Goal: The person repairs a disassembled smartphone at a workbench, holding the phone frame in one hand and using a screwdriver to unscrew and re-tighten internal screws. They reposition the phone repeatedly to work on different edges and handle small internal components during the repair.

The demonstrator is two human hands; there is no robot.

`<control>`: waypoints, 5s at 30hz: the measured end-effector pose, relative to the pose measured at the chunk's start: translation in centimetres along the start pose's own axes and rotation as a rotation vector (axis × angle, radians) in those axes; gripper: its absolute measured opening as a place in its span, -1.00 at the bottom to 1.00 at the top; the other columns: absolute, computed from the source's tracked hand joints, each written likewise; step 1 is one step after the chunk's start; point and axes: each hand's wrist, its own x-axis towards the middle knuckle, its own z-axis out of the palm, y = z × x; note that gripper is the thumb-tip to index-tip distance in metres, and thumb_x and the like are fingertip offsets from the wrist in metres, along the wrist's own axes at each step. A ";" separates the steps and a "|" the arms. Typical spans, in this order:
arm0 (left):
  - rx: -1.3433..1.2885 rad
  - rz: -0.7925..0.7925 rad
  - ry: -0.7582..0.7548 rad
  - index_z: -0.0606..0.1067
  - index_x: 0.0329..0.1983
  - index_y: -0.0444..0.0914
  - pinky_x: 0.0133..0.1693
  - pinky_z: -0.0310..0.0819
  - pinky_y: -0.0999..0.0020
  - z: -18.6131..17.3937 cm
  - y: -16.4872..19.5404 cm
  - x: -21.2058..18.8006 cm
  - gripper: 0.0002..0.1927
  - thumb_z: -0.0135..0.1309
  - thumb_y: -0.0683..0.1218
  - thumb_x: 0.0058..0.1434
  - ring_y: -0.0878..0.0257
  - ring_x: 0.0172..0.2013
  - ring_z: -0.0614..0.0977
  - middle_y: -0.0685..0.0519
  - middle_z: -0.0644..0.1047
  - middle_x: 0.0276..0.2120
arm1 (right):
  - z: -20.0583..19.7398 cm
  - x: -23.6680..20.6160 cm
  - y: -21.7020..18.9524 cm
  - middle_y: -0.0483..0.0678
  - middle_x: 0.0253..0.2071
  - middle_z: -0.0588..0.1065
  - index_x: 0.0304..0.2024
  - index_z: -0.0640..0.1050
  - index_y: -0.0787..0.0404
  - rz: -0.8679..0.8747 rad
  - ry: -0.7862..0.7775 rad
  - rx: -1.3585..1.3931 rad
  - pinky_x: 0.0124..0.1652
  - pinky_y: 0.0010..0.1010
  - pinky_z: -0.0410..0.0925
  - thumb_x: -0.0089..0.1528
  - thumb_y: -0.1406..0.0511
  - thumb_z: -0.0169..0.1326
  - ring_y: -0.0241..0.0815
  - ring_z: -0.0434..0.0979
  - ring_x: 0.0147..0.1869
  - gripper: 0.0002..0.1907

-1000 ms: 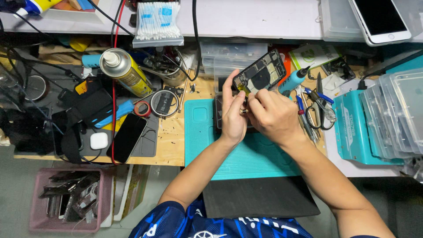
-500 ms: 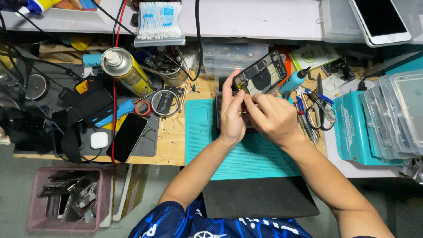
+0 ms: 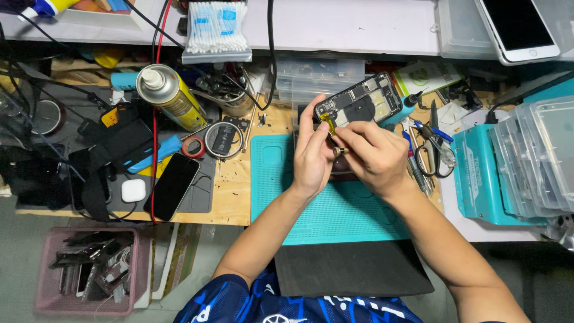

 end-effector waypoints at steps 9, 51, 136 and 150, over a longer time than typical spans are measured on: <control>-0.008 0.044 -0.082 0.10 0.58 -0.18 -0.33 0.30 0.61 -0.3 0.0 -0.1 -0.49 -0.29 -0.24 0.59 0.42 -0.19 0.45 -0.02 0.44 0.11 | 0.2 0.1 -0.8 0.05 -0.18 0.60 -0.13 0.61 0.33 0.161 0.060 0.289 -0.23 -0.44 0.46 0.21 0.49 0.25 -0.14 0.64 -0.19 -0.82; 0.045 -0.026 -0.058 0.06 0.50 -0.13 0.04 0.58 0.10 -0.3 0.0 0.0 -0.46 -0.34 -0.32 0.49 0.17 0.03 0.57 -0.15 0.44 0.13 | -0.1 0.3 0.6 -0.01 -0.32 0.59 -0.24 0.65 0.31 0.364 -0.122 0.317 -0.35 -0.45 0.40 0.10 0.49 0.26 -0.21 0.59 -0.36 -0.84; 0.589 0.191 -0.003 0.56 -0.02 -0.35 -0.13 0.48 0.53 0.9 1.9 -0.3 -0.86 0.12 -0.19 0.43 0.49 -0.21 0.55 0.17 0.61 -0.21 | -0.6 0.2 1.9 -0.22 -0.28 0.55 -0.11 0.63 0.33 0.826 -0.047 0.936 -0.24 -0.69 0.30 0.27 0.49 0.22 -0.53 0.44 -0.25 -0.86; 0.780 0.257 -0.012 0.55 -0.11 -0.33 -0.23 0.43 0.51 2.0 2.8 -0.5 -0.90 0.12 -0.18 0.42 0.49 -0.31 0.48 0.18 0.55 -0.35 | 0.2 -0.4 2.1 -0.19 -0.28 0.58 -0.15 0.61 0.31 0.956 0.026 1.119 -0.24 -0.65 0.37 0.25 0.46 0.19 -0.50 0.51 -0.28 -0.88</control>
